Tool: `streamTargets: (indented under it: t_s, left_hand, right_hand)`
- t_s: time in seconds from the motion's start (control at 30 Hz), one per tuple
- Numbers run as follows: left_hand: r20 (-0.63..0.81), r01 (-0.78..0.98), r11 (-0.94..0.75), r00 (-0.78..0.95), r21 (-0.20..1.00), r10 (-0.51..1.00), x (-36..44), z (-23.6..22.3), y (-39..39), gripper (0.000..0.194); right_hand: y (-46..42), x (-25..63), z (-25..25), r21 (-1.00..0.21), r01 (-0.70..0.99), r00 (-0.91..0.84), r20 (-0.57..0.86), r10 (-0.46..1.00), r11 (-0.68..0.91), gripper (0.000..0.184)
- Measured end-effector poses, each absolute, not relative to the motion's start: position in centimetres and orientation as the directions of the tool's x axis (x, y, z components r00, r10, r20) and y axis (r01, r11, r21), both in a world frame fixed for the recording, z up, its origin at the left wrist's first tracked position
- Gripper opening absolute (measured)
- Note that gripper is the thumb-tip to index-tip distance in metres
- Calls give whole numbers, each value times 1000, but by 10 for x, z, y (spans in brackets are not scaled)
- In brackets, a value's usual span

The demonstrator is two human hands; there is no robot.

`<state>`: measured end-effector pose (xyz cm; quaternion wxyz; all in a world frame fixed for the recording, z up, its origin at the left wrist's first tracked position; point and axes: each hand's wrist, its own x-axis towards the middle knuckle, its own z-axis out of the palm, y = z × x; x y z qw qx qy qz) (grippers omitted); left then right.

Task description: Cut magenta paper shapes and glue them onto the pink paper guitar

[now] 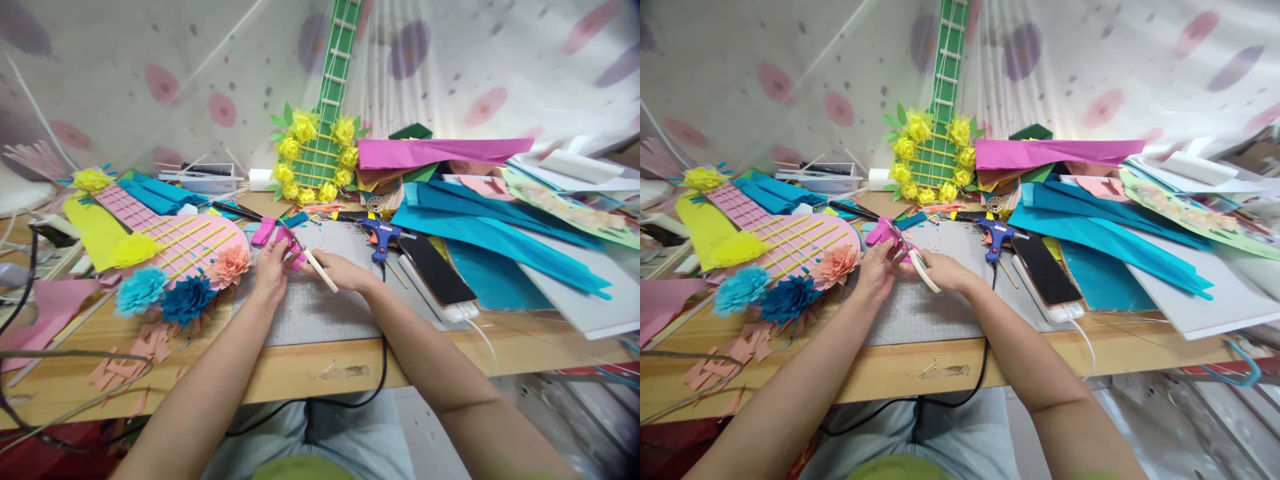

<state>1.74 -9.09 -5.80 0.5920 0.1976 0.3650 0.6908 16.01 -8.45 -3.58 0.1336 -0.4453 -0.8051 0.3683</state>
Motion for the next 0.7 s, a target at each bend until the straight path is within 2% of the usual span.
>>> streamTargets:
  t_s: [0.3,0.7]
  left_hand:
    - [-164,-674,-33,-227,738,960,14,-55,-91,13]
    - [-200,-699,-19,-229,715,953,14,-57,-90,12]
  right_hand:
    - [-84,160,-41,-839,451,-605,-37,795,305,42]
    - [-84,158,-43,-853,433,-620,-45,783,293,40]
